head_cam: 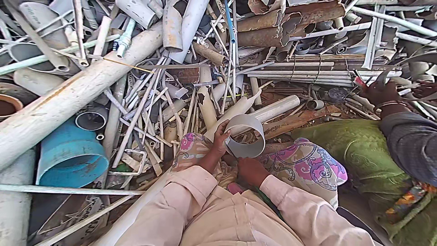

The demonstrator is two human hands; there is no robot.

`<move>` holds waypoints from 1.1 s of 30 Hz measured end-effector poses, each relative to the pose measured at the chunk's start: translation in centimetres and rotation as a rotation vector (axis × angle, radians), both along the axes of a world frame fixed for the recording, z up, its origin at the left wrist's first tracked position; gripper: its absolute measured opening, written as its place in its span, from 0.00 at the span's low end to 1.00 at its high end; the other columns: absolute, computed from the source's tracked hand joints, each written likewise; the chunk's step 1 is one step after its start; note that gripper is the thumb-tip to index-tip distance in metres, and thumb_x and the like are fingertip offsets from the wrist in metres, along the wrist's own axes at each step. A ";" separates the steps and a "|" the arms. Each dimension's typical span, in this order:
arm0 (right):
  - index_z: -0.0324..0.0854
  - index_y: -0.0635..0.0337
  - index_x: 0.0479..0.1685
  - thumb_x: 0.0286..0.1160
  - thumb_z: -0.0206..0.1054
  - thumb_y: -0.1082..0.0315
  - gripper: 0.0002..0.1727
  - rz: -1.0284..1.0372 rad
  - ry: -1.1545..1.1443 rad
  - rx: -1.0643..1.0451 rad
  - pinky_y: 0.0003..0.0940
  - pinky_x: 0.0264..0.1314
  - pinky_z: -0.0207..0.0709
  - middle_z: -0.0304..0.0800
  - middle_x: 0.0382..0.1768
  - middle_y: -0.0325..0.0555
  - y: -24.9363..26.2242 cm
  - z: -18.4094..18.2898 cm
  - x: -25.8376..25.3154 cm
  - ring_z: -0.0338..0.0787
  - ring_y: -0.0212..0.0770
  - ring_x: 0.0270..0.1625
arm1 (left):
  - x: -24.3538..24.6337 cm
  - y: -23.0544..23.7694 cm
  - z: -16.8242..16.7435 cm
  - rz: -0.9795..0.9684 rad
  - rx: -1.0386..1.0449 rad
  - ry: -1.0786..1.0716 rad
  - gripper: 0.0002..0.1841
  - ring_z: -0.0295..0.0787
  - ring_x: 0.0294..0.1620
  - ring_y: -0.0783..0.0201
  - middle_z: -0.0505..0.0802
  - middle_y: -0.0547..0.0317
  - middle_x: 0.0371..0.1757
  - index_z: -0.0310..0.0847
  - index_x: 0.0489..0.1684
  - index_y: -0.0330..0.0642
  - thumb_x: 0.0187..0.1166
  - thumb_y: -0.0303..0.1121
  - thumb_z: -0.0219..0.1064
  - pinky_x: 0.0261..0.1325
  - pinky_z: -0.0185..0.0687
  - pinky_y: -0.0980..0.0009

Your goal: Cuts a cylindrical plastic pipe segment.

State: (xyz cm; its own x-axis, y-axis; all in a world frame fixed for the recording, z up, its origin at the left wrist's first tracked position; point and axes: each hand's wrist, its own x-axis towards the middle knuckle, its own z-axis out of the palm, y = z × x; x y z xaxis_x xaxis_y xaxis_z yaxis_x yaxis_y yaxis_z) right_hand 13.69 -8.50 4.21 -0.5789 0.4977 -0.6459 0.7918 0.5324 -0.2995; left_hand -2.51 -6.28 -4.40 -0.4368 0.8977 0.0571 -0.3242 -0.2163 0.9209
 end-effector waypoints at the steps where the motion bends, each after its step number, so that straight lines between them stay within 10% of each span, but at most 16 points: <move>1: 0.76 0.71 0.68 0.90 0.53 0.64 0.20 -0.003 0.002 0.004 0.66 0.64 0.79 0.85 0.63 0.69 0.0 0.1 0.0 0.86 0.66 0.69 | 0.1 0.0 0.2 0.038 -0.016 -0.015 0.29 0.80 0.65 0.62 0.79 0.40 0.72 0.63 0.78 0.27 0.74 0.25 0.57 0.67 0.77 0.67; 18: 0.75 0.70 0.70 0.94 0.50 0.60 0.22 0.018 -0.008 -0.008 0.68 0.63 0.78 0.85 0.65 0.69 0.1 0.3 0.4 0.86 0.67 0.69 | -0.1 -0.6 0.0 -0.167 0.020 0.072 0.36 0.80 0.68 0.65 0.80 0.42 0.73 0.62 0.79 0.24 0.67 0.33 0.64 0.72 0.76 0.69; 33: 0.74 0.68 0.73 0.96 0.45 0.60 0.23 0.007 0.028 -0.019 0.65 0.68 0.76 0.84 0.67 0.68 0.6 1.0 -0.1 0.84 0.66 0.72 | 0.4 -0.4 0.4 0.080 -0.057 -0.063 0.29 0.77 0.69 0.59 0.73 0.38 0.79 0.57 0.83 0.29 0.79 0.27 0.51 0.69 0.75 0.64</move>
State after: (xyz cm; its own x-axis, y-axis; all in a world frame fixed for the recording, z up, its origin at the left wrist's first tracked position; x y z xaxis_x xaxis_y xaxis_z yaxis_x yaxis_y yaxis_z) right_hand 13.59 -7.85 5.18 -0.6005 0.4813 -0.6386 0.7791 0.5319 -0.3318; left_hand -2.12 -6.65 -4.00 -0.5080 0.8611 -0.0225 -0.3657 -0.1919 0.9107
